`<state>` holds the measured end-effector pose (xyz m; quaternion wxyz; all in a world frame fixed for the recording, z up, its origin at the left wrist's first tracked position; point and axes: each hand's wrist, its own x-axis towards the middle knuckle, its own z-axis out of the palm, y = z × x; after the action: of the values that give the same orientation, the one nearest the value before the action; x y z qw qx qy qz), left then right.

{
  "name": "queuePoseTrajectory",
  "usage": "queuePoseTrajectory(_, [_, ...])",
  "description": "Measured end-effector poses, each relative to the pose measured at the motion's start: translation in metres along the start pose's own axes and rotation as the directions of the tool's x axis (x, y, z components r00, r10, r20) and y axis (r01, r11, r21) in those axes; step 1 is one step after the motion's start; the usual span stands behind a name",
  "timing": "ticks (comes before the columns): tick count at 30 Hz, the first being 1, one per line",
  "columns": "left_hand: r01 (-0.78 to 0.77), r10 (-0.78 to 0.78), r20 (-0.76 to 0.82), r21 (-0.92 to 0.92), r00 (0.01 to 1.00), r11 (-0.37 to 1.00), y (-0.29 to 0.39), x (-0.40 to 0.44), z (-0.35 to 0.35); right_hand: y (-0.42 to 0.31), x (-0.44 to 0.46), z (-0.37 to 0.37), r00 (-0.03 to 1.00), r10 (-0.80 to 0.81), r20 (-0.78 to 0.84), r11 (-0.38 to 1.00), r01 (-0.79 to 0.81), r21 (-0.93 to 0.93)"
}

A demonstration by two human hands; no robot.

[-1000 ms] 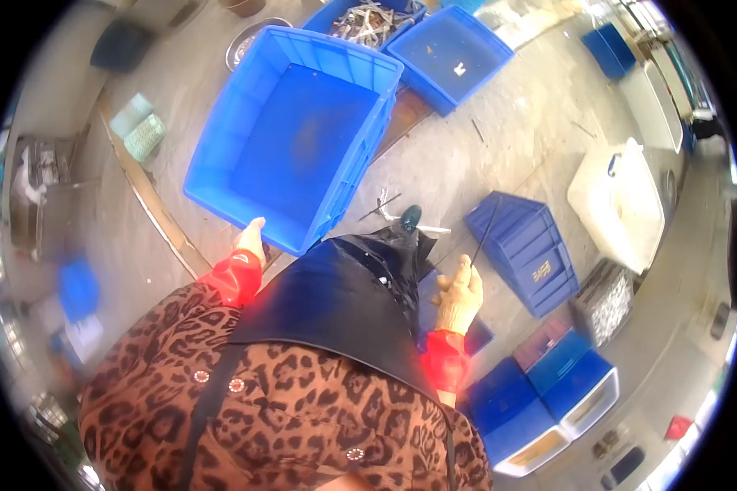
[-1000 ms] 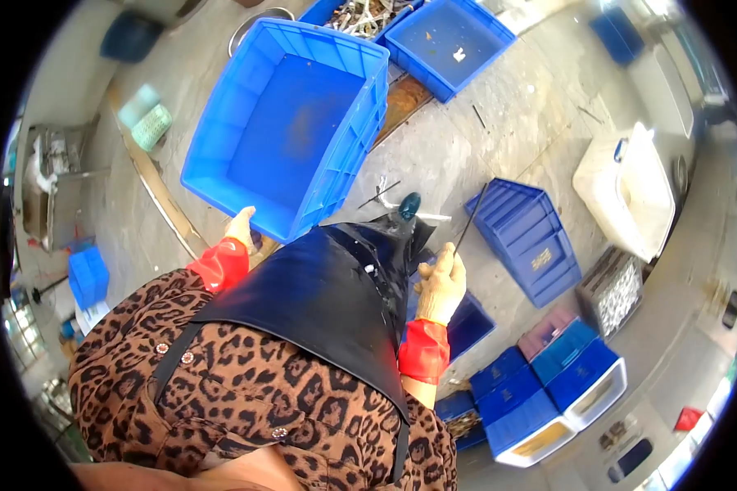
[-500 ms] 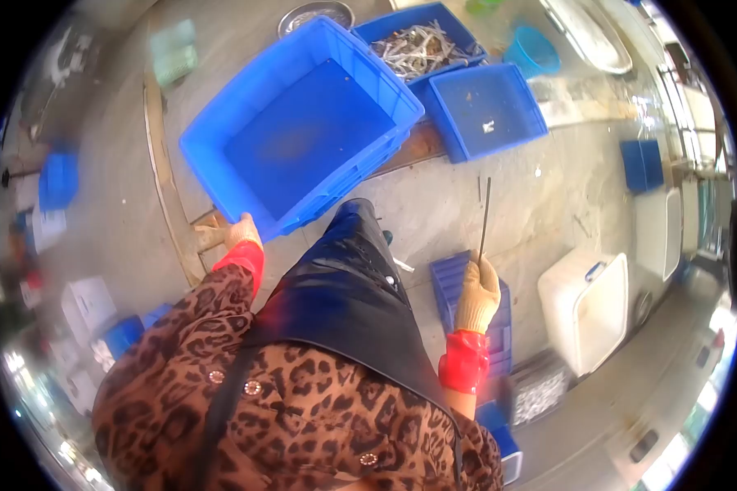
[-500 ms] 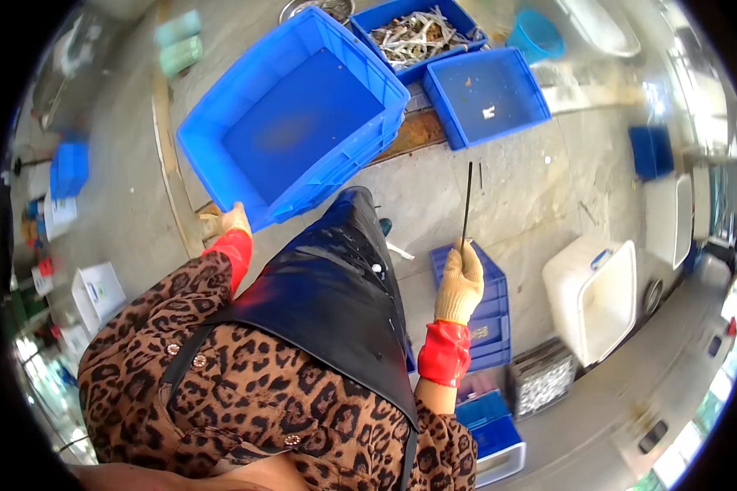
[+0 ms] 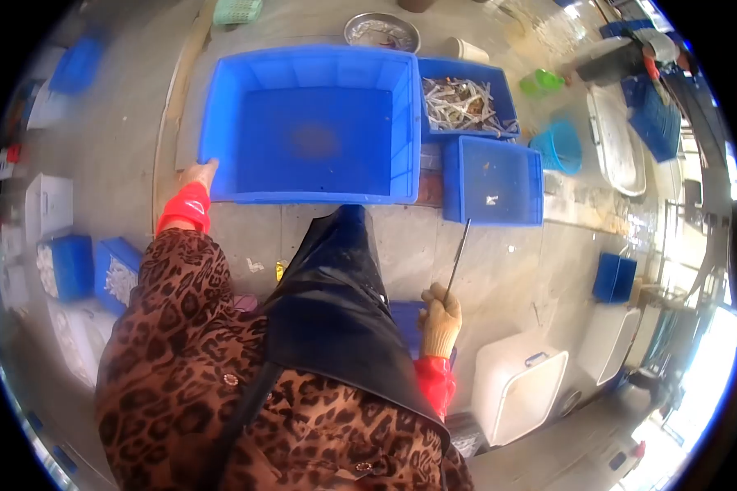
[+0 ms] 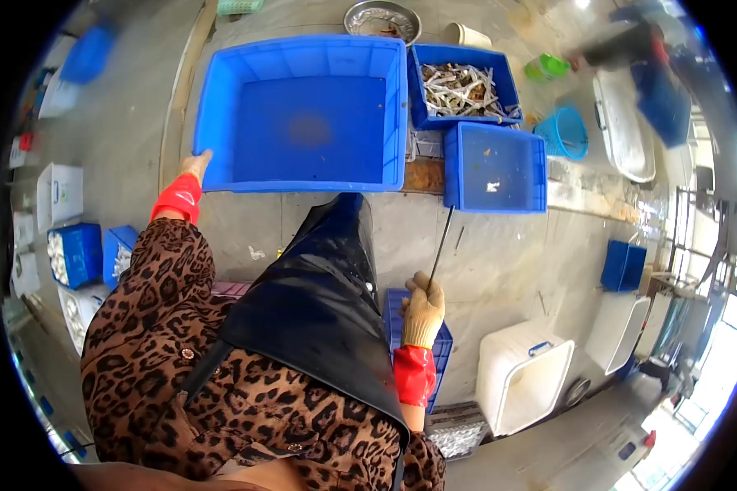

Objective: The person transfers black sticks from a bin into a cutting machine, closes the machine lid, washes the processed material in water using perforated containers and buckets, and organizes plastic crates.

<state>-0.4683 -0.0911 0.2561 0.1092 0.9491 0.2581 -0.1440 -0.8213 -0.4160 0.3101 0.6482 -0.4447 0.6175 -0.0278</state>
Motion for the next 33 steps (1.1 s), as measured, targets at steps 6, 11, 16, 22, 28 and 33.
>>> queuePoseTrajectory(6, [0.065,-0.046,0.071,-0.300,0.996,0.952,0.012,0.003,-0.026,-0.032,0.016,0.066,0.985,-0.061,0.161,0.976,0.093,-0.195])
queuePoseTrajectory(11, [0.207,-0.064,0.315,-0.445,0.947,0.871,-0.001,-0.015,-0.046,-0.039,0.012,0.132,0.919,-0.039,0.393,0.968,0.132,-0.212])
queuePoseTrajectory(16, [0.059,0.039,0.311,-0.300,0.950,0.952,-0.068,0.037,-0.013,-0.035,0.010,0.172,0.826,0.019,0.563,0.986,0.077,-0.147])
queuePoseTrajectory(22, [0.091,0.069,0.371,-0.398,0.926,0.913,-0.020,-0.029,-0.058,-0.010,0.013,0.193,0.601,-0.358,0.715,0.747,0.644,-0.167])
queuePoseTrajectory(28, [-0.213,0.336,0.196,-0.469,0.921,0.857,0.035,-0.119,-0.093,-0.052,-0.002,0.239,0.601,-0.148,0.785,0.900,0.411,-0.145])
queuePoseTrajectory(33, [-0.421,0.557,0.172,-0.488,0.813,0.765,0.069,-0.177,-0.108,-0.101,-0.034,0.268,0.551,-0.178,0.815,0.873,0.471,-0.128])
